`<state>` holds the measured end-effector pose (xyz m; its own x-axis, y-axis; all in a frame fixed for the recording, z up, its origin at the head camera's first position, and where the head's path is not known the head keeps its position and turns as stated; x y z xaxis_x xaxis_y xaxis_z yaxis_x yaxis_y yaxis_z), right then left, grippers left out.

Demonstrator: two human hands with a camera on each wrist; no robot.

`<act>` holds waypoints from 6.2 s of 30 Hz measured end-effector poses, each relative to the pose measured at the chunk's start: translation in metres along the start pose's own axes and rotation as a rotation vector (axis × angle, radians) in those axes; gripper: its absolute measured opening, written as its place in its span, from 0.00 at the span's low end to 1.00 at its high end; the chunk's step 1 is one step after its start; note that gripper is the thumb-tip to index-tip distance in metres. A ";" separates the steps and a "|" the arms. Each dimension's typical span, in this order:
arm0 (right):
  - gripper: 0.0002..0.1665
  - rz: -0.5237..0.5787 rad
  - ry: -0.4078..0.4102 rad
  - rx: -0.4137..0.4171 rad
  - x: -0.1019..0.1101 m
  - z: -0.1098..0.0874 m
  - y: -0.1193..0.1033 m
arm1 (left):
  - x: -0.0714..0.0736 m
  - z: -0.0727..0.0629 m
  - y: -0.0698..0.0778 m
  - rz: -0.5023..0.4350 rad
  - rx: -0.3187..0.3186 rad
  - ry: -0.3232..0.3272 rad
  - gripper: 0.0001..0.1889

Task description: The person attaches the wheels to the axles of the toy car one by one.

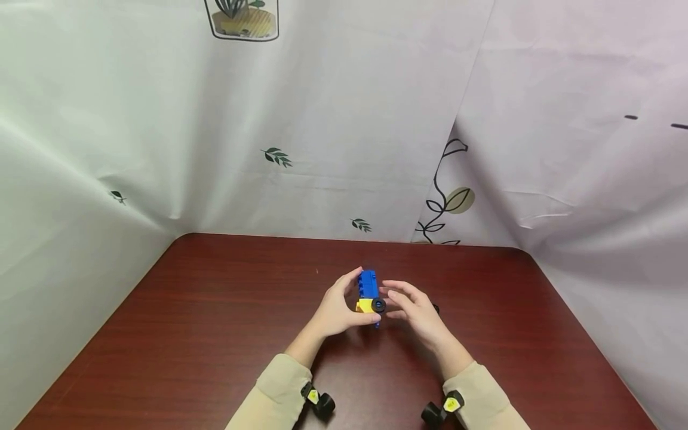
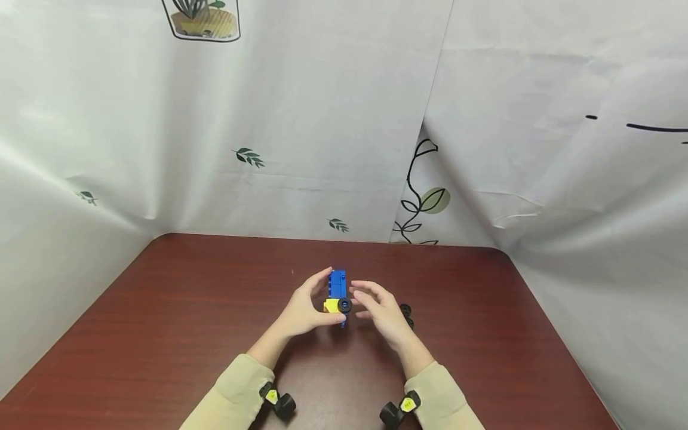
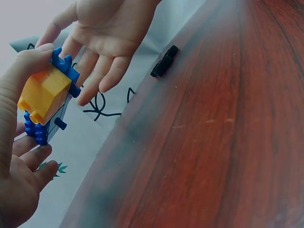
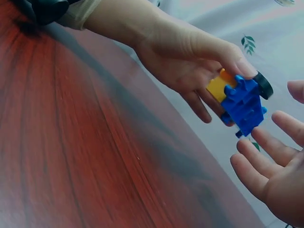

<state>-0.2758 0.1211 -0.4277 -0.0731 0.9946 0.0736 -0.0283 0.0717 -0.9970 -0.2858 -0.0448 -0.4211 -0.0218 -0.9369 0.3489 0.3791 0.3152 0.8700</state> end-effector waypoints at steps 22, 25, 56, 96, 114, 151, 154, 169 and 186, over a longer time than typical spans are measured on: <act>0.21 -0.424 0.152 0.203 0.047 0.004 -0.004 | -0.003 -0.001 -0.013 -0.012 0.050 -0.020 0.50; 0.22 -0.485 0.158 0.205 0.053 0.005 0.000 | -0.004 -0.001 -0.014 -0.018 0.054 -0.023 0.50; 0.24 -0.654 -0.031 0.226 0.078 0.004 0.031 | -0.007 -0.002 -0.016 0.000 0.051 -0.024 0.47; 0.14 -0.643 -0.037 0.249 0.074 0.007 0.030 | -0.009 -0.005 -0.018 0.014 0.055 -0.041 0.46; 0.20 -0.676 0.167 0.199 0.073 0.011 0.019 | -0.013 -0.003 -0.020 0.024 0.076 -0.073 0.47; 0.16 -0.499 0.264 0.341 0.045 0.016 -0.007 | -0.017 -0.009 -0.015 0.051 0.011 -0.080 0.48; 0.16 -0.475 0.266 0.356 0.044 0.014 -0.009 | -0.017 -0.010 -0.014 0.049 0.007 -0.080 0.47; 0.13 -0.407 0.265 0.367 0.036 0.011 -0.010 | -0.020 -0.011 -0.008 0.021 0.003 -0.079 0.46; 0.13 -0.389 0.247 0.441 0.022 0.005 -0.018 | -0.021 -0.014 -0.004 -0.003 -0.011 -0.059 0.47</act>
<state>-0.2817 0.1414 -0.4076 0.2553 0.8939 0.3685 -0.4185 0.4457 -0.7913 -0.2736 -0.0281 -0.4369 -0.0777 -0.9271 0.3667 0.3890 0.3104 0.8674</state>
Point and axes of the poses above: each hand's wrist, its own z-axis towards the middle knuckle, its own x-axis out of the back of the hand, y = z × x, the point moved 7 cm from there along z, towards the middle knuckle, and after that the axes turned 11 degrees about y, right-handed, at the moved point
